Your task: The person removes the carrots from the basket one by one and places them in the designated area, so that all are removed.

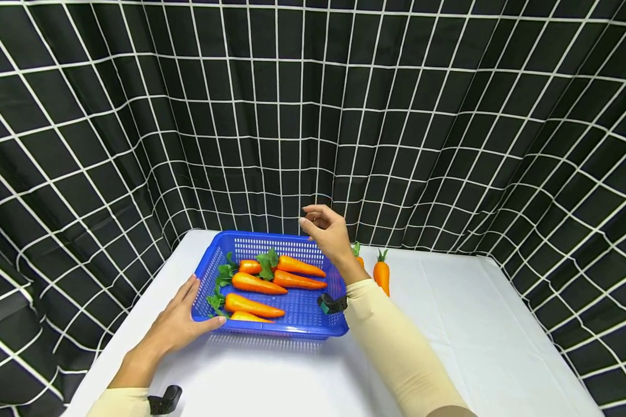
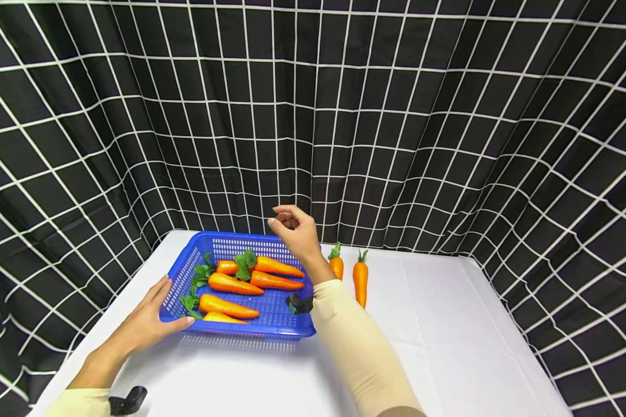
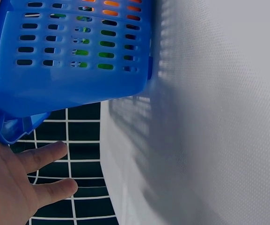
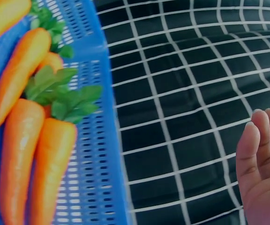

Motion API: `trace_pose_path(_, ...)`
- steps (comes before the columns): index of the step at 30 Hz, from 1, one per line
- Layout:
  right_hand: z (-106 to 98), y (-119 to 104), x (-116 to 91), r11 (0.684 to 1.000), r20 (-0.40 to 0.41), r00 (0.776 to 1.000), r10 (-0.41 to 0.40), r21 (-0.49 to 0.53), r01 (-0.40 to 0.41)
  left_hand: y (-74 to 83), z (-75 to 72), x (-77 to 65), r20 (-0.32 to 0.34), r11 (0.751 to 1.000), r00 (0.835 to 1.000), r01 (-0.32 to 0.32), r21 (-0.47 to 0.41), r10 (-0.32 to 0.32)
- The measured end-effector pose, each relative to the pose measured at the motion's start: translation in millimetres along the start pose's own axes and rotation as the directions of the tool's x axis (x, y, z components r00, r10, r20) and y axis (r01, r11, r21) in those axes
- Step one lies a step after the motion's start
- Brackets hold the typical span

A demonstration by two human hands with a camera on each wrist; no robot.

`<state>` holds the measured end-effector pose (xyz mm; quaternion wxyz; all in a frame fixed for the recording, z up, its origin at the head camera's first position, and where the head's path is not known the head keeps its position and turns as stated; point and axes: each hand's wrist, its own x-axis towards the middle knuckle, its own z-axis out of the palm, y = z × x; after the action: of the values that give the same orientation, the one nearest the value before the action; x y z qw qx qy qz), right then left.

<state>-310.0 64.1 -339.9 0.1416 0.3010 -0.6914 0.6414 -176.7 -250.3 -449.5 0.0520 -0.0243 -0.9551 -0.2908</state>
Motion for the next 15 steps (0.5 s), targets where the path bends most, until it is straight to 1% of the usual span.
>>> trace_pose_path(5,4,37,1,0.997,0.034,0.996,0.078,-0.024,-0.078,1.0,1.2,1.1,0.006,1.000,1.000,-0.001,0.005,0.001)
trace_pose_path(11,13,58,-5,0.980,0.067,0.984,0.167,-0.122,-0.158,2.7,1.4,0.5,0.015,1.000,1.000,0.001,0.014,-0.001)
trace_pose_path(15,23,66,-8,0.965,0.118,0.971,0.207,-0.191,-0.182,1.0,-0.1,-1.9,0.015,1.000,1.000,0.011,0.029,-0.011)
